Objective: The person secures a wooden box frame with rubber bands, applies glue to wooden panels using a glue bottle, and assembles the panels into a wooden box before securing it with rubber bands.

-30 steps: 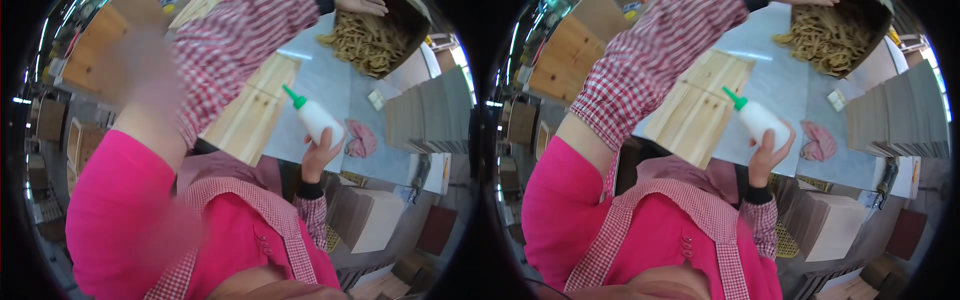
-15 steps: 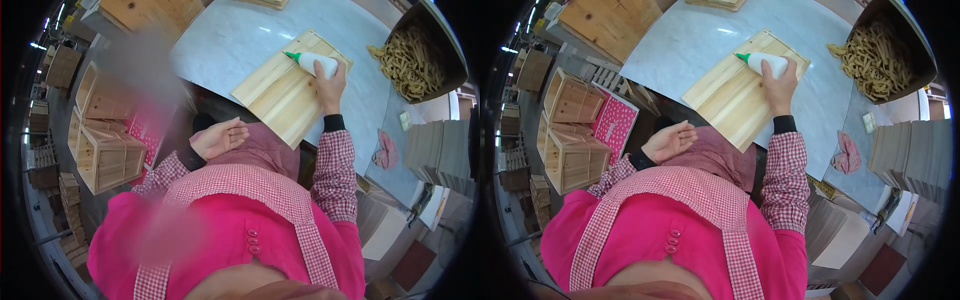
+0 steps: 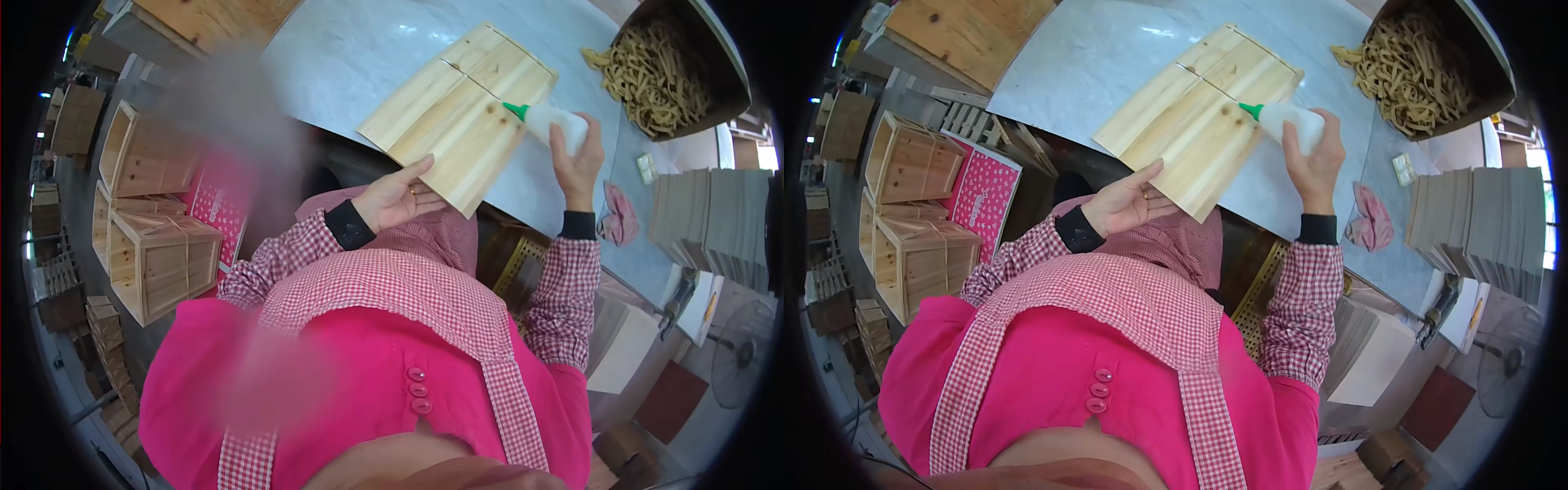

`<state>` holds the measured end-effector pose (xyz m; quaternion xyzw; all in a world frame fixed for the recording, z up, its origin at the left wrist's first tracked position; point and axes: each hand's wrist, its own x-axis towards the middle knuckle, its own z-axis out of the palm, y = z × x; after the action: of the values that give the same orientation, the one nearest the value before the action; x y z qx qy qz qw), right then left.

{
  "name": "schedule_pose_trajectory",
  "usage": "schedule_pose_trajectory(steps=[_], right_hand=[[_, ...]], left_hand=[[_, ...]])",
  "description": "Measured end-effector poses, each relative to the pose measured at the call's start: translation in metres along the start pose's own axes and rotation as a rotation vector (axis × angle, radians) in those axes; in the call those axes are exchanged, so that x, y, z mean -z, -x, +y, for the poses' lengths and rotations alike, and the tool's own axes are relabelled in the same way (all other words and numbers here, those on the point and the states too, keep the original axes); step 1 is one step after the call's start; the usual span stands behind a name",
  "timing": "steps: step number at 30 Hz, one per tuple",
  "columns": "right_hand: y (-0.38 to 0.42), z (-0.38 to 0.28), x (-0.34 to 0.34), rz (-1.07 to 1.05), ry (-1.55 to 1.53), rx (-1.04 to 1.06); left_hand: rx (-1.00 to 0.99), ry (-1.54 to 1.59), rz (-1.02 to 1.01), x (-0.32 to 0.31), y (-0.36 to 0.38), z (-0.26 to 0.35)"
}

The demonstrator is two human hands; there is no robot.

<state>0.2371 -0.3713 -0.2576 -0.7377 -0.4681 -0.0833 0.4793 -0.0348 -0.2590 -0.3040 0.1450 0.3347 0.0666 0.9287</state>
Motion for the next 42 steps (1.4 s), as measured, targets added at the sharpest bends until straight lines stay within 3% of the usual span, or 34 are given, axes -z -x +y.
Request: schedule_pose_trajectory(steps=[7, 10, 15, 19, 23, 32, 42], right_hand=[[0.039, 0.033, 0.029, 0.17, -0.033, -0.196], [0.042, 0.01, 0.033, 0.302, -0.425, -0.557], [0.025, 0.008, 0.023, 0.504, -0.75, -0.521], [-0.012, 0.033, 0.007, 0.594, -0.697, -0.541], [-0.046, 0.057, -0.005, 0.633, -0.447, -0.583], [-0.055, 0.075, -0.004, 0.549, -0.269, -0.525], [0.009, 0.004, 0.02, 0.35, -0.415, -0.485]], left_hand=[[-0.09, -0.022, 0.072, -0.018, 0.008, 0.002], [-0.136, 0.009, 0.037, -0.02, 0.015, 0.008], [-0.164, 0.092, -0.112, -0.022, 0.016, 0.016], [-0.128, 0.091, -0.152, -0.017, 0.014, 0.015], [-0.111, 0.082, -0.152, -0.017, 0.014, 0.014], [-0.114, 0.068, -0.153, -0.018, 0.014, 0.016], [-0.151, 0.082, -0.148, -0.018, 0.008, 0.021]])
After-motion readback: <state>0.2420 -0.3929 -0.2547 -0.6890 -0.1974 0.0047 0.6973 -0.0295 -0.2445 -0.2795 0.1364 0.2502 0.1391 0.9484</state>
